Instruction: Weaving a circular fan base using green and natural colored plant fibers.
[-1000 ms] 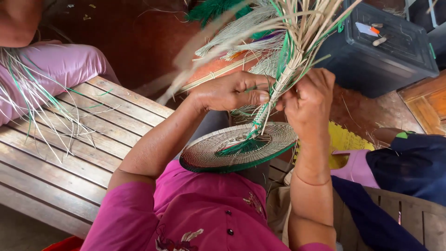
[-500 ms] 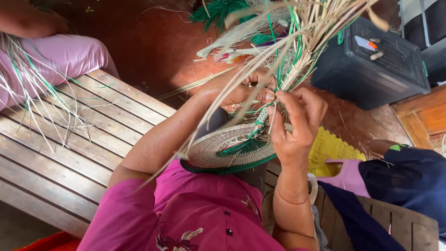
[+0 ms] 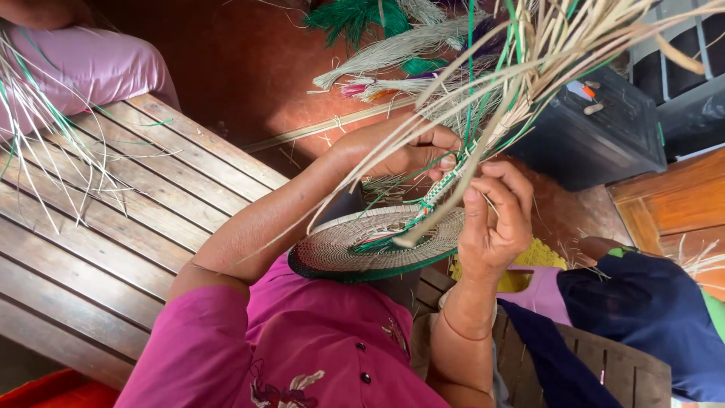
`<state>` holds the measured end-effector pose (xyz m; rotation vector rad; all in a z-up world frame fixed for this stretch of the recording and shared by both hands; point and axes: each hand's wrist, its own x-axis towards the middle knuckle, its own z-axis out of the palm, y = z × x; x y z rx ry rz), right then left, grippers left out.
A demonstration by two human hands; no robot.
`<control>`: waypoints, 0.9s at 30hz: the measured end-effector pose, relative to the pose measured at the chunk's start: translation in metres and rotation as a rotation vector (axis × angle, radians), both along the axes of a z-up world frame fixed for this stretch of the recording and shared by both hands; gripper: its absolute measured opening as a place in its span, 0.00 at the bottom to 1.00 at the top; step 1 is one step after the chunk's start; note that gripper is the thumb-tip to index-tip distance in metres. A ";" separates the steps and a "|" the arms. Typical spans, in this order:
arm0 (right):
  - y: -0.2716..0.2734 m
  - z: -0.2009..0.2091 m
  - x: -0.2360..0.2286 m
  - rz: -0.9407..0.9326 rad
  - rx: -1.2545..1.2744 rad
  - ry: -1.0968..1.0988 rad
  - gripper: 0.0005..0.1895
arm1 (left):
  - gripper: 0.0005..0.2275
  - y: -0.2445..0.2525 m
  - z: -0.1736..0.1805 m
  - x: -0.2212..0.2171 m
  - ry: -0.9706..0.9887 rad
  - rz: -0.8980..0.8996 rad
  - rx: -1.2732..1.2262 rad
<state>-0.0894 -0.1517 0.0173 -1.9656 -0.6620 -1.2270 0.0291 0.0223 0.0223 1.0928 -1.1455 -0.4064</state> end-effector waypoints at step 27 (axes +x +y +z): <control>-0.050 0.042 -0.002 0.102 -0.303 0.221 0.06 | 0.13 -0.022 -0.017 0.002 -0.106 -0.025 -0.124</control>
